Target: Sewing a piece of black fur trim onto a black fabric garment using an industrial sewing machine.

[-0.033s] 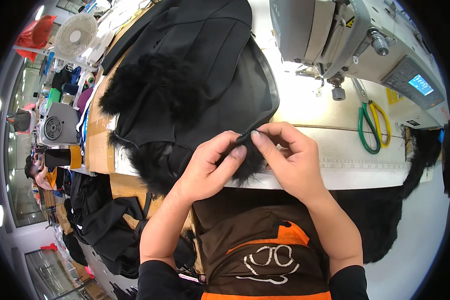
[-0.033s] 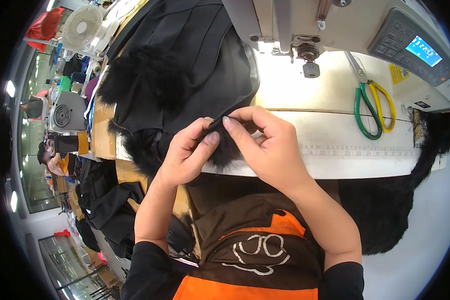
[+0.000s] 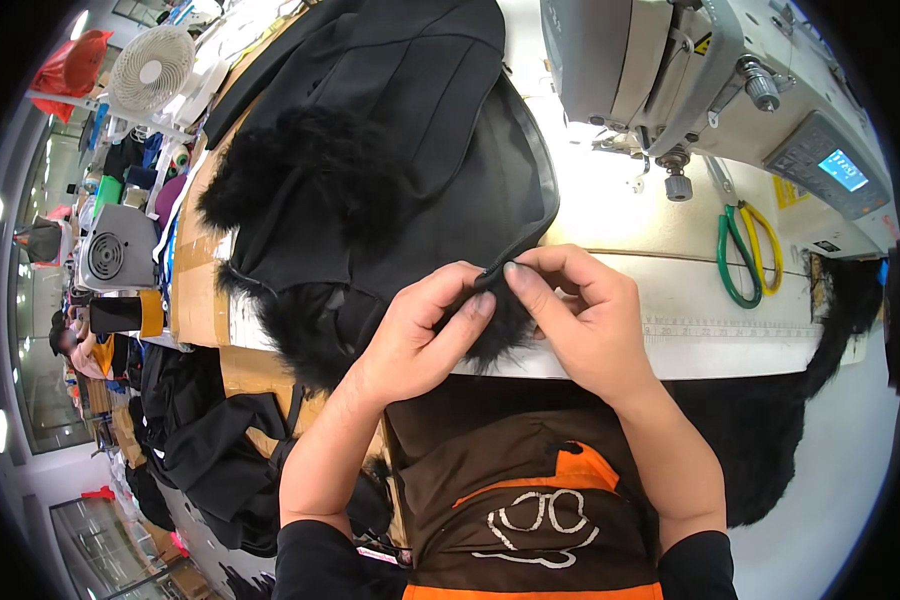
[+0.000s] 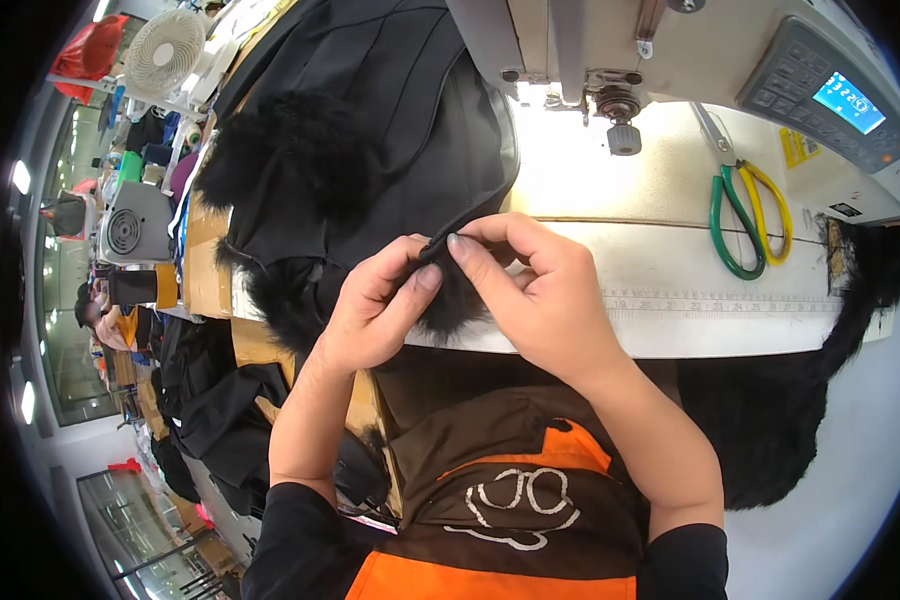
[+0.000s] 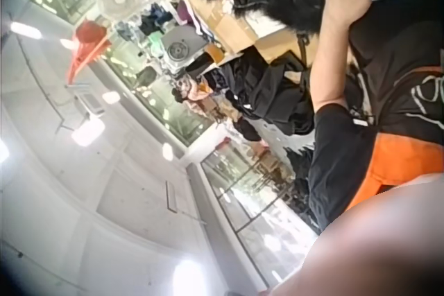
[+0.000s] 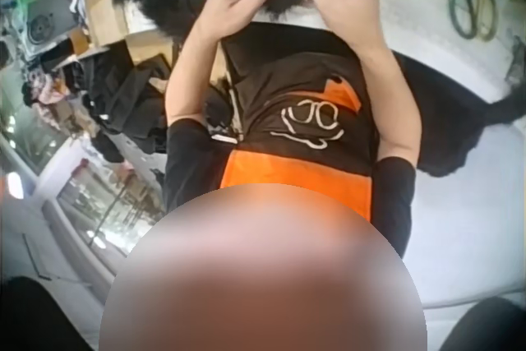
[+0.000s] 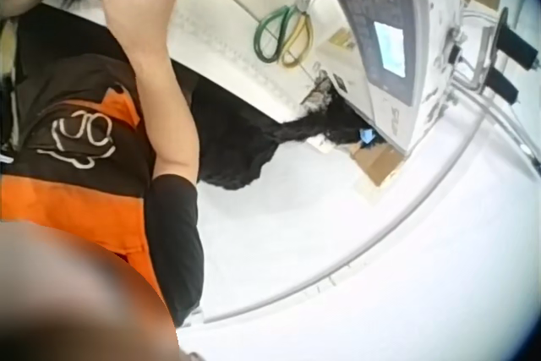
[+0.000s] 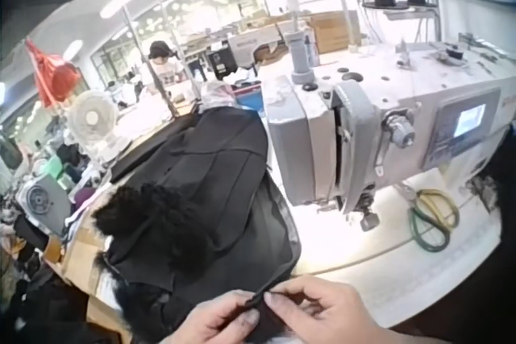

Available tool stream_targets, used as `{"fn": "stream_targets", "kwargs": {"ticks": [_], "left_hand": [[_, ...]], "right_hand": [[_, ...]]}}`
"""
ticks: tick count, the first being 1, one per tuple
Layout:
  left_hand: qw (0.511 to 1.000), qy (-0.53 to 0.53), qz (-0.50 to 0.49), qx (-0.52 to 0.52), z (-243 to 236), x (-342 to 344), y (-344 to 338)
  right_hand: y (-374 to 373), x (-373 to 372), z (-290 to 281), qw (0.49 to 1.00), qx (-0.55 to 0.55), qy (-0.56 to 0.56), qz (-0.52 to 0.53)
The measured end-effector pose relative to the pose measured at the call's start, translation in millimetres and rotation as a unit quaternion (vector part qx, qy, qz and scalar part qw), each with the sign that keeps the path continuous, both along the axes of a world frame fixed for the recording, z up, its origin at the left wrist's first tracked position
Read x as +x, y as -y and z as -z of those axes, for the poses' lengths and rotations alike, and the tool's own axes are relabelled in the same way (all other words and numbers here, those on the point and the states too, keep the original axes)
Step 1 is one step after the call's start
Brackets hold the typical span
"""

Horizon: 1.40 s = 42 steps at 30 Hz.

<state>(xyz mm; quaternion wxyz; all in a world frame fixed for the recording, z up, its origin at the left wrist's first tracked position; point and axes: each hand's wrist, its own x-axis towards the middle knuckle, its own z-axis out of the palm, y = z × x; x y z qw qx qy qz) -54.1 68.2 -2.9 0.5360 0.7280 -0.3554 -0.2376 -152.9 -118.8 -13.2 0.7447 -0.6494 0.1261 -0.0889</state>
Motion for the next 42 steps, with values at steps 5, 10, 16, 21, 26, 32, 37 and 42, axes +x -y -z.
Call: {"fn": "stream_targets", "kwargs": {"ticks": [5,10,16,21,26,32,37,42], "left_hand": [[1.000,0.004,0.006,-0.010,1.0,-1.1,0.3],[0.999,-0.050,-0.011,0.011,-3.3,-4.3,-0.7],[0.999,-0.047,-0.015,0.017,-2.6,-5.0,-2.6],[1.000,-0.007,-0.012,0.000,3.0,-2.9,-2.2],[1.000,-0.007,-0.020,-0.010,4.5,-2.7,-2.3],[0.999,-0.027,-0.026,-0.002,3.0,-2.0,-2.8],[0.999,-0.018,-0.034,-0.002,2.9,-2.6,-1.6],[0.999,-0.007,-0.037,-0.012,5.3,-3.1,-0.4]], "right_hand": [[5.2,-1.4,-1.1,1.000,0.010,-0.006,-0.012],[5.6,-3.8,0.6,1.000,-0.004,-0.012,-0.010],[4.0,-3.8,-0.3,1.000,-0.009,0.004,-0.011],[4.9,-4.7,3.6,0.999,-0.038,0.007,-0.010],[3.2,-4.3,6.1,0.999,-0.047,0.013,-0.003],[-0.4,-1.9,4.6,0.998,-0.061,0.010,0.003],[0.2,-1.6,3.9,0.998,-0.070,0.004,0.000],[1.2,-1.8,3.3,0.998,-0.067,0.007,0.004]]}}
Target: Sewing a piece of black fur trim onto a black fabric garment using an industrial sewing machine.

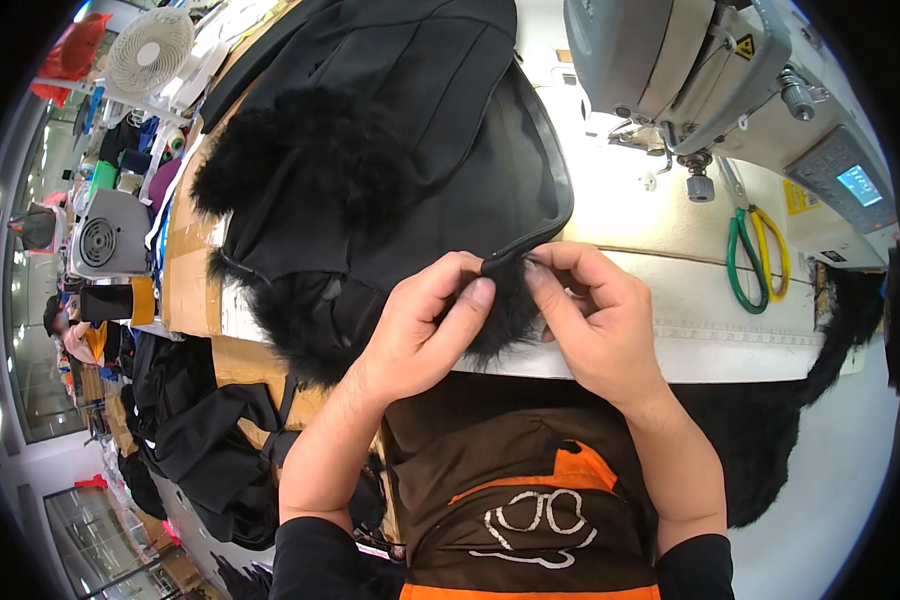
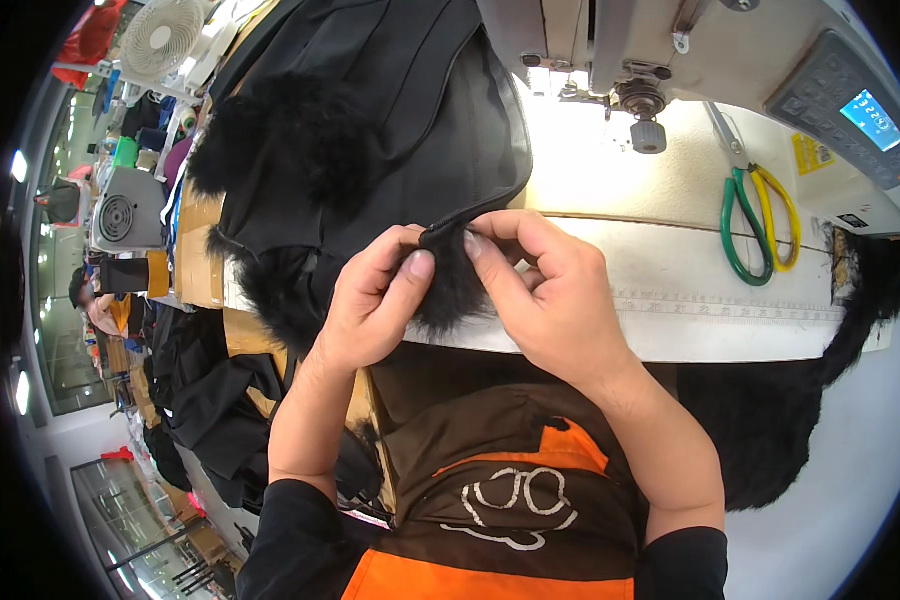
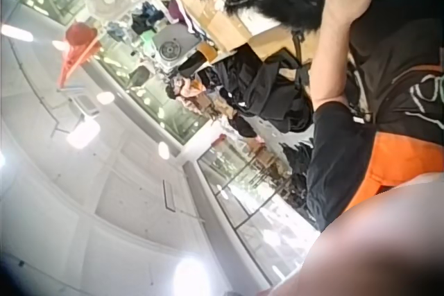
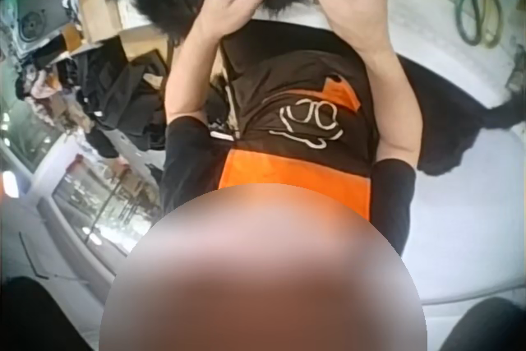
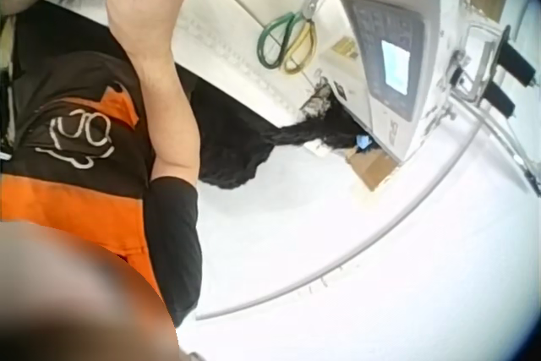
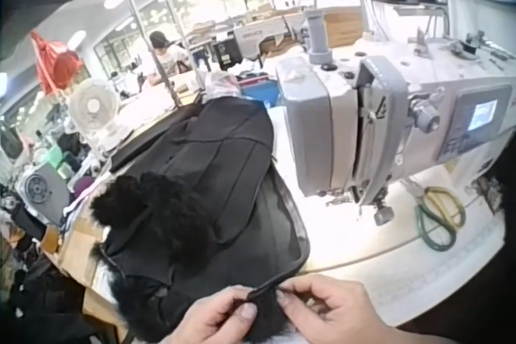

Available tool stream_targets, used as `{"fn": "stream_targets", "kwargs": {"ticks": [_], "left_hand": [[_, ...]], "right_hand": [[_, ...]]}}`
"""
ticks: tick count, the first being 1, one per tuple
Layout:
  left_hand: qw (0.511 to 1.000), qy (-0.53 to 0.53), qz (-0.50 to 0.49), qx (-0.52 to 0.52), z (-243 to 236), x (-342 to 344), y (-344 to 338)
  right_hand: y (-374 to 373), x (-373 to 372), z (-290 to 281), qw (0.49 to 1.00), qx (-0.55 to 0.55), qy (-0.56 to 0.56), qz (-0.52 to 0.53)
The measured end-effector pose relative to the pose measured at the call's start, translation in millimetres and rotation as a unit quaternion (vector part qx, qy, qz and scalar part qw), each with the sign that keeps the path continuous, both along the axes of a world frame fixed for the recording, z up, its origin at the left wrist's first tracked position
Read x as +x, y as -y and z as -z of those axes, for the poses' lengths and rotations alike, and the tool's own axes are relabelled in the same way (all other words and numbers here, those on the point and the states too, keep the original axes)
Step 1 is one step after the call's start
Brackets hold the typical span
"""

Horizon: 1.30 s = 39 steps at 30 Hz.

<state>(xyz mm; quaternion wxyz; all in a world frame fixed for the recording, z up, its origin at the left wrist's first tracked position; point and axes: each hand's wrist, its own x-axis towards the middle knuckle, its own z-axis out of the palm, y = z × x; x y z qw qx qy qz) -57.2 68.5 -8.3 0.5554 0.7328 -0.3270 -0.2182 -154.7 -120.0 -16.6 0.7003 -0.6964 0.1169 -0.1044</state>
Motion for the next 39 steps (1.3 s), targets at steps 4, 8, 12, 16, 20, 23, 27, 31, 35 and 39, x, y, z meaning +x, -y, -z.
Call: {"fn": "stream_targets", "kwargs": {"ticks": [4,8,12,16,20,23,27,31,35,39], "left_hand": [[1.000,0.028,-0.011,0.004,2.0,-3.5,3.4],[0.995,0.101,-0.010,-0.019,9.9,-10.8,12.5],[0.971,0.240,0.002,0.013,1.1,-19.0,17.3],[0.946,0.319,-0.004,0.058,0.5,-30.6,19.3],[0.890,0.454,-0.011,0.035,11.5,-34.7,22.3],[0.872,0.485,-0.020,0.062,10.4,-42.0,22.4],[0.858,0.508,-0.016,0.079,10.7,-42.7,22.4],[0.859,0.505,-0.012,0.087,9.2,-42.6,24.3],[0.885,0.462,-0.025,0.055,9.3,-30.7,21.8],[0.969,0.207,-0.116,0.063,-12.4,-12.2,11.0]], "right_hand": [[1.6,-2.1,2.5,1.000,0.018,0.004,-0.004],[14.7,-11.1,-0.4,0.994,0.098,-0.018,-0.034],[25.2,-23.8,-6.6,0.991,0.117,-0.057,-0.035],[26.3,-38.0,-13.2,0.996,0.060,-0.062,-0.020],[26.9,-45.6,-12.6,0.997,0.046,-0.062,0.004],[31.5,-48.1,-15.0,0.995,0.040,-0.093,0.007],[38.1,-51.2,-19.5,0.991,-0.009,-0.131,0.011],[41.9,-53.6,-17.8,0.988,0.000,-0.155,0.017],[39.4,-54.4,-9.4,0.994,-0.088,-0.070,-0.008],[40.5,-52.1,-14.6,0.996,-0.004,-0.088,0.005]]}}
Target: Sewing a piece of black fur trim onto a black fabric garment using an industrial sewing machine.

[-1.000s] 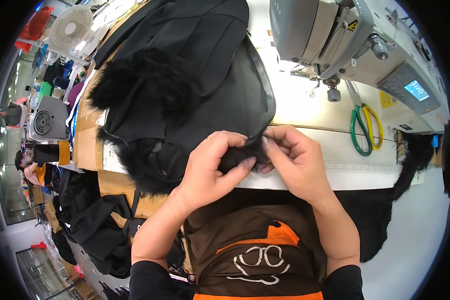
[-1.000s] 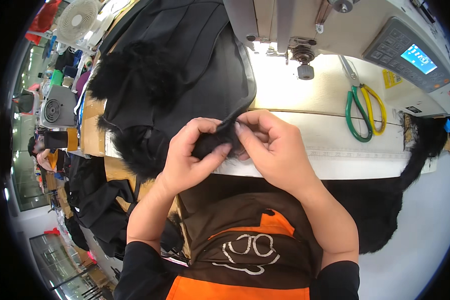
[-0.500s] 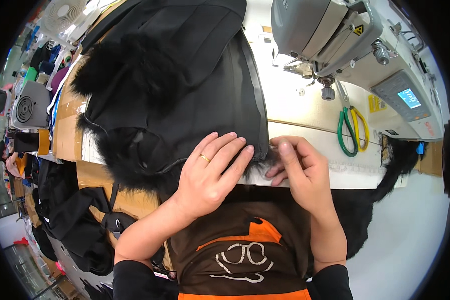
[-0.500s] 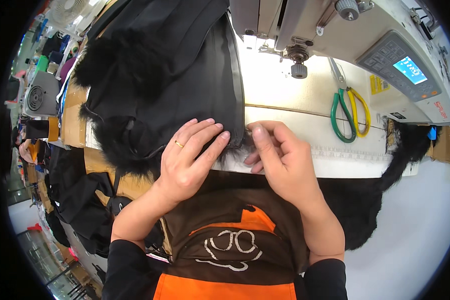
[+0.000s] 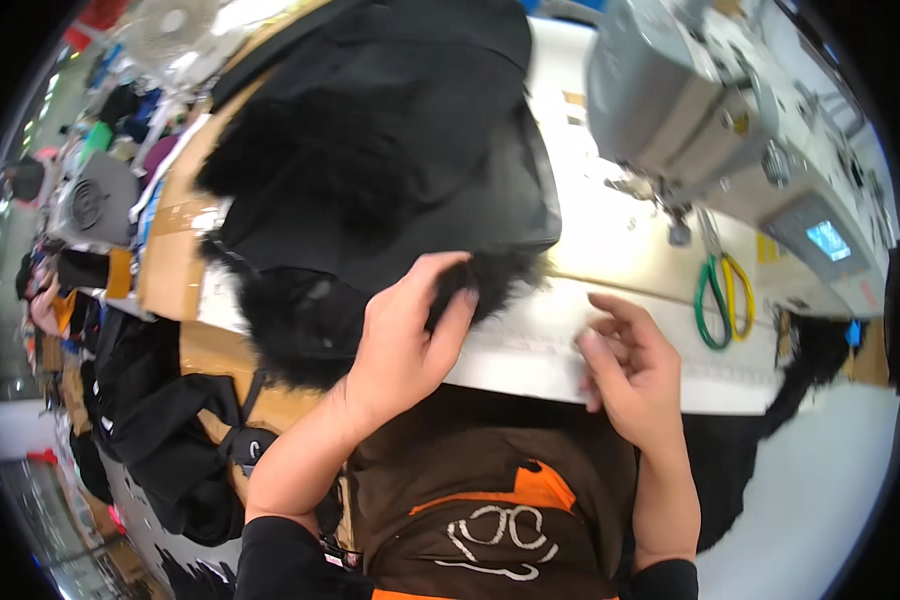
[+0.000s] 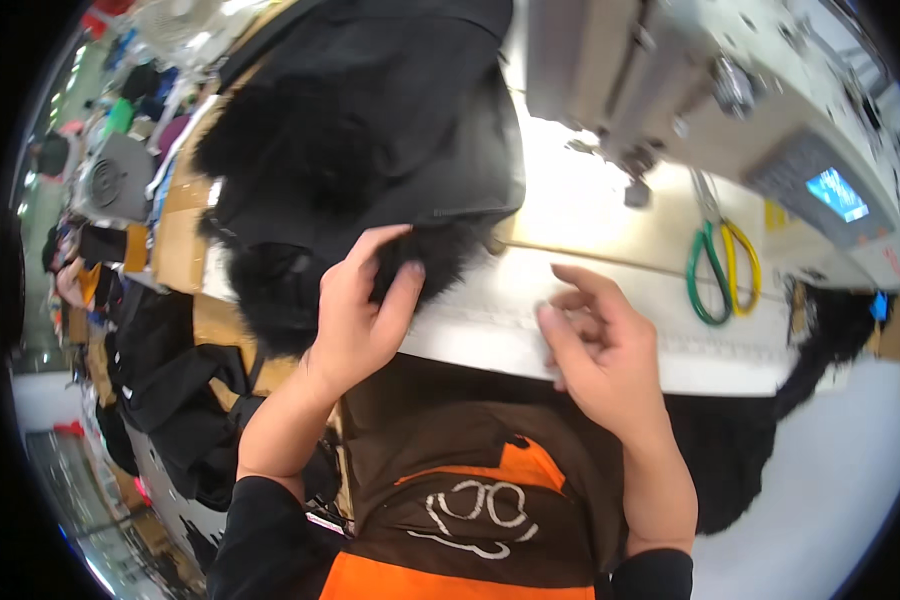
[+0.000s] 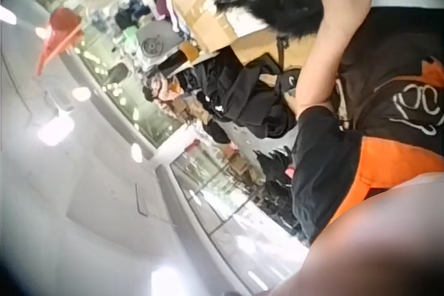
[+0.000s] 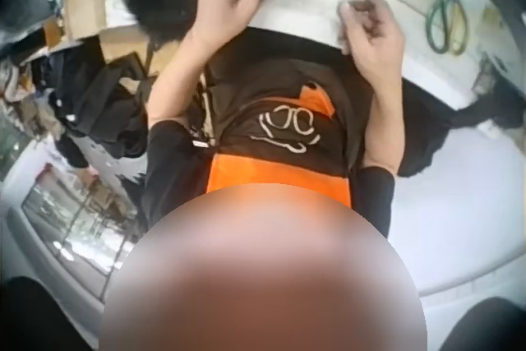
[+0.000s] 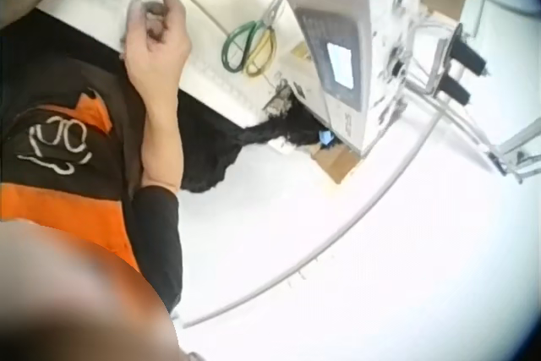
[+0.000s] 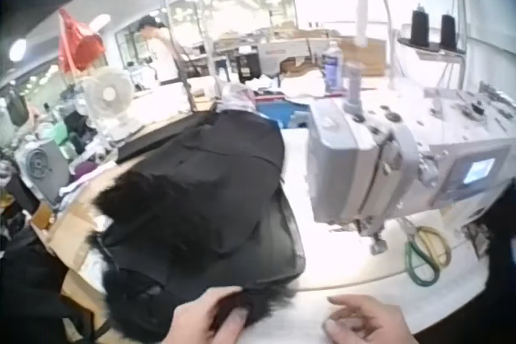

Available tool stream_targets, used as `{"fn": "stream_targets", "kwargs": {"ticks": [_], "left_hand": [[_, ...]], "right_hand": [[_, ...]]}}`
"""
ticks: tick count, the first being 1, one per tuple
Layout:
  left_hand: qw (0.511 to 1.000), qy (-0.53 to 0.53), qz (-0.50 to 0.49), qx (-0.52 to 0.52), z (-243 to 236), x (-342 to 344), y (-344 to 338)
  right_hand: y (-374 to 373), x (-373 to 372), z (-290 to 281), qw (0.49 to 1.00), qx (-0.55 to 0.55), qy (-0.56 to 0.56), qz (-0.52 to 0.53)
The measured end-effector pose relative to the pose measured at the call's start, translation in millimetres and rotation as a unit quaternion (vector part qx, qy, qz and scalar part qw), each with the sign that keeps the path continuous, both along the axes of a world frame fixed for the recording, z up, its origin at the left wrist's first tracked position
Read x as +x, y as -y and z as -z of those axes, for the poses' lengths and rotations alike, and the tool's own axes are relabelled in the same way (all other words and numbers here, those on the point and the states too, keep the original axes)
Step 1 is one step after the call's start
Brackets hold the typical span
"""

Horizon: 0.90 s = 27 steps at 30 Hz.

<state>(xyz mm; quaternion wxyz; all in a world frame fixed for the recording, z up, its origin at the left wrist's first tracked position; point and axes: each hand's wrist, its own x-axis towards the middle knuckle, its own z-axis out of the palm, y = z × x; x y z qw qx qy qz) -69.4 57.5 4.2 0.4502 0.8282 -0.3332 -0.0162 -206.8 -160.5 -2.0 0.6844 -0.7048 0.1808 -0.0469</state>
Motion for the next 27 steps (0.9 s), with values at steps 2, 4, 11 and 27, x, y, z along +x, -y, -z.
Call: {"fn": "stream_targets", "kwargs": {"ticks": [2,4,11,27], "left_hand": [[0.981,-0.159,-0.046,-0.097,-5.2,13.1,-2.5],[0.958,-0.218,-0.023,-0.185,2.8,31.8,-6.1],[0.944,-0.263,-0.005,-0.200,-9.9,42.4,-17.5],[0.940,-0.279,0.016,-0.195,-10.4,37.0,-8.4]], "right_hand": [[0.4,-0.7,0.5,1.000,0.015,-0.007,-0.007],[0.8,-3.1,-0.1,0.999,-0.006,-0.031,-0.001],[-1.4,-0.2,2.5,1.000,-0.024,-0.016,-0.003],[2.3,0.9,3.5,1.000,-0.029,-0.001,-0.003]]}}
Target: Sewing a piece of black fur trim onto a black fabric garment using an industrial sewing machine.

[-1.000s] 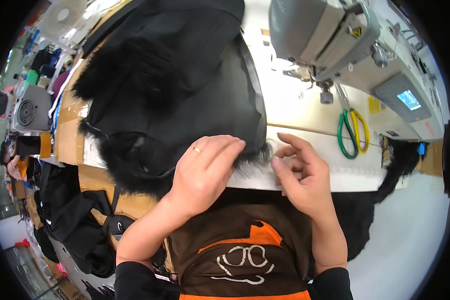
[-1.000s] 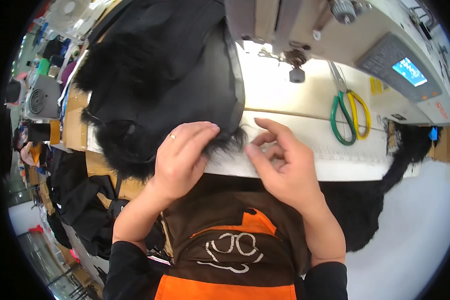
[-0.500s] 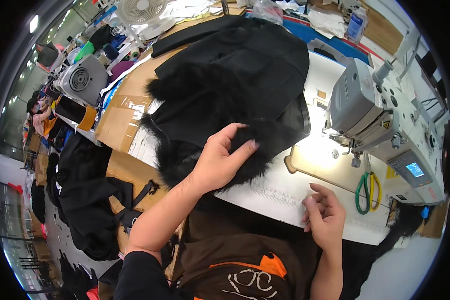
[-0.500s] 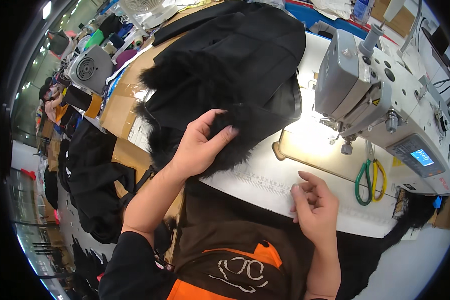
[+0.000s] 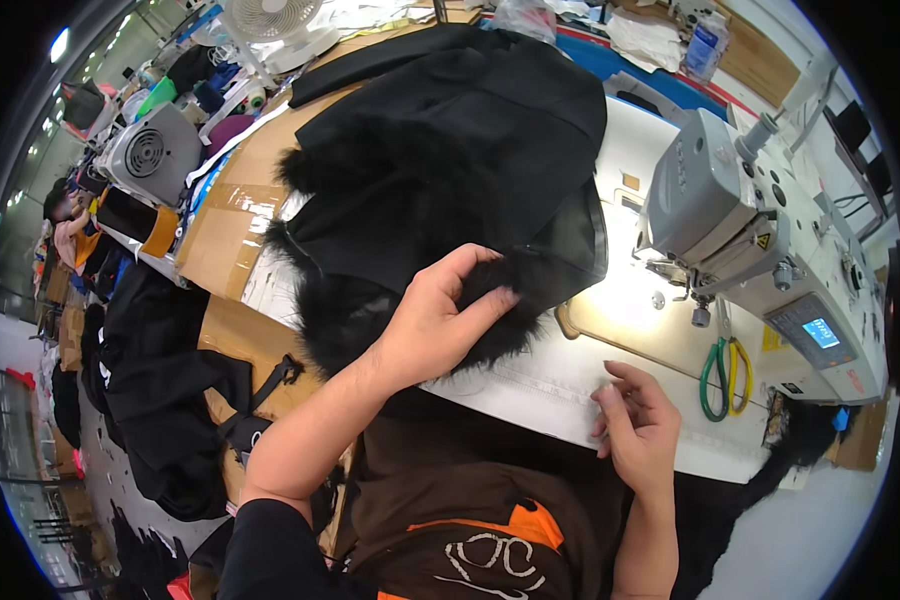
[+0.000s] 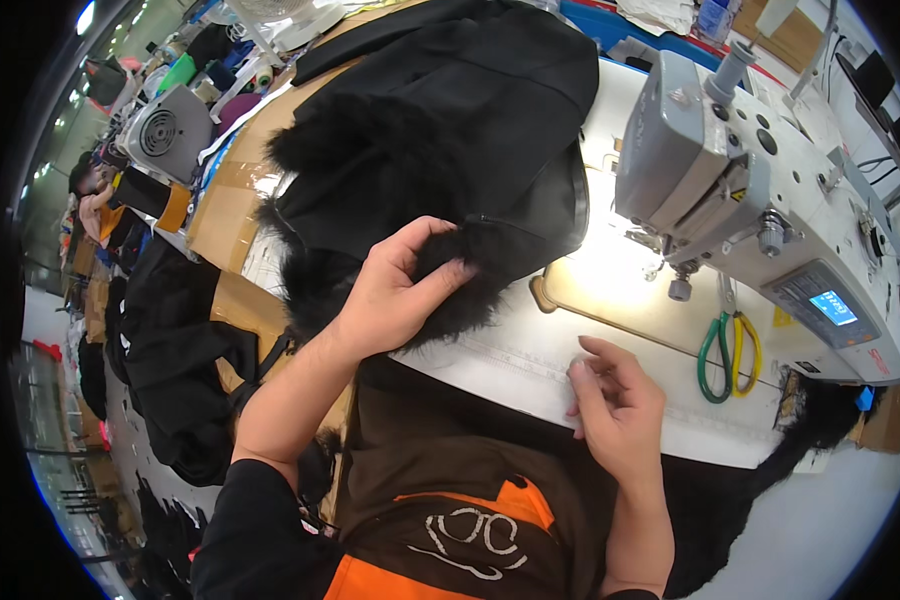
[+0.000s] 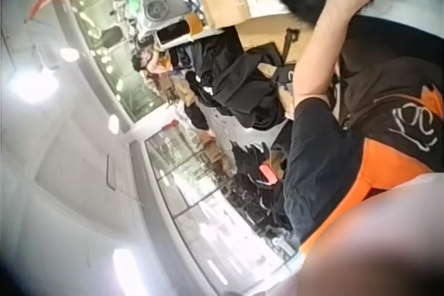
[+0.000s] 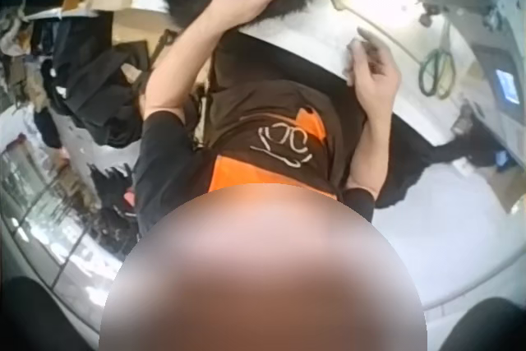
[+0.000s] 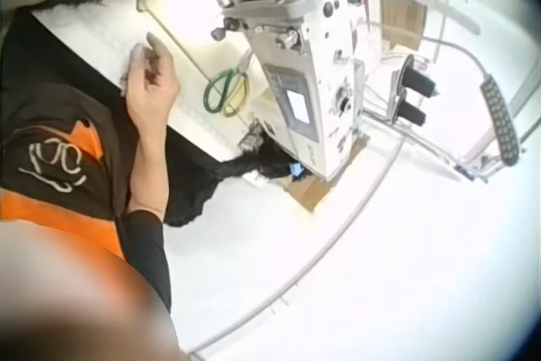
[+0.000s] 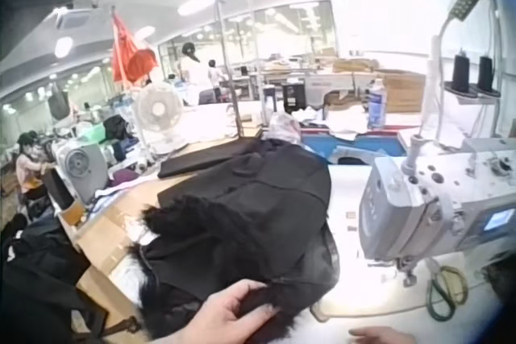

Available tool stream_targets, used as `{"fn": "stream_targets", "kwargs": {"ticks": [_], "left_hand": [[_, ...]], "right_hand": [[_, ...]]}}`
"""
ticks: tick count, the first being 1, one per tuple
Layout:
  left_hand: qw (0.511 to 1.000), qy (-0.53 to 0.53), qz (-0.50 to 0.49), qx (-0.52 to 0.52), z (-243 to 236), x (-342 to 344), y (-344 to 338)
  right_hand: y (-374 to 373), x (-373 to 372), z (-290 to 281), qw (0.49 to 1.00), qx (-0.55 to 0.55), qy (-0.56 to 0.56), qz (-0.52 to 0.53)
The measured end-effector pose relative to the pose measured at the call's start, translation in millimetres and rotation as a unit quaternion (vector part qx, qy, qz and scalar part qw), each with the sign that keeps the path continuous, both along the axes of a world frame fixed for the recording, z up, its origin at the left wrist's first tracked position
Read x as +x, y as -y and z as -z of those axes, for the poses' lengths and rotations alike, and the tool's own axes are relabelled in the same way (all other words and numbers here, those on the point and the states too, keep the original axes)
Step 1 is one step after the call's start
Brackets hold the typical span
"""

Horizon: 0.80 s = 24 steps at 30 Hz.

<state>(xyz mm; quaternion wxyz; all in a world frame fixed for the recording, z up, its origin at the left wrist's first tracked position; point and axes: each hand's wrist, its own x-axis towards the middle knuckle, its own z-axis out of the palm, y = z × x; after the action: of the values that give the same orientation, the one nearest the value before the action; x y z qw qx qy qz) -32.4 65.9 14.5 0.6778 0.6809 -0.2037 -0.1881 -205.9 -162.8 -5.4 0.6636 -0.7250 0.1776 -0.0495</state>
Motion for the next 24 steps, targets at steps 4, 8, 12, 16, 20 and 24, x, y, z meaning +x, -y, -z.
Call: {"fn": "stream_targets", "kwargs": {"ticks": [4,8,12,16,20,24], "left_hand": [[0.997,0.048,0.037,0.055,-3.9,-2.1,4.6],[0.970,0.172,0.107,0.136,-16.7,6.8,7.2],[0.952,0.204,0.169,0.155,-29.6,15.8,8.9],[0.948,0.208,0.166,0.171,-28.3,18.5,14.1],[0.927,0.249,0.187,0.210,-27.8,17.5,12.8],[0.891,0.297,0.211,0.271,-26.0,20.1,20.4]], "right_hand": [[1.5,19.3,2.0,0.982,-0.135,0.130,-0.024],[-12.2,53.8,-18.9,0.968,-0.164,0.190,-0.005],[-14.7,72.4,-16.1,0.985,-0.073,0.141,-0.060],[-6.5,73.7,-3.0,0.985,-0.054,0.125,-0.105],[-9.8,72.9,1.0,0.986,-0.047,0.114,-0.111],[-3.9,75.5,13.4,0.979,-0.090,0.134,-0.123]]}}
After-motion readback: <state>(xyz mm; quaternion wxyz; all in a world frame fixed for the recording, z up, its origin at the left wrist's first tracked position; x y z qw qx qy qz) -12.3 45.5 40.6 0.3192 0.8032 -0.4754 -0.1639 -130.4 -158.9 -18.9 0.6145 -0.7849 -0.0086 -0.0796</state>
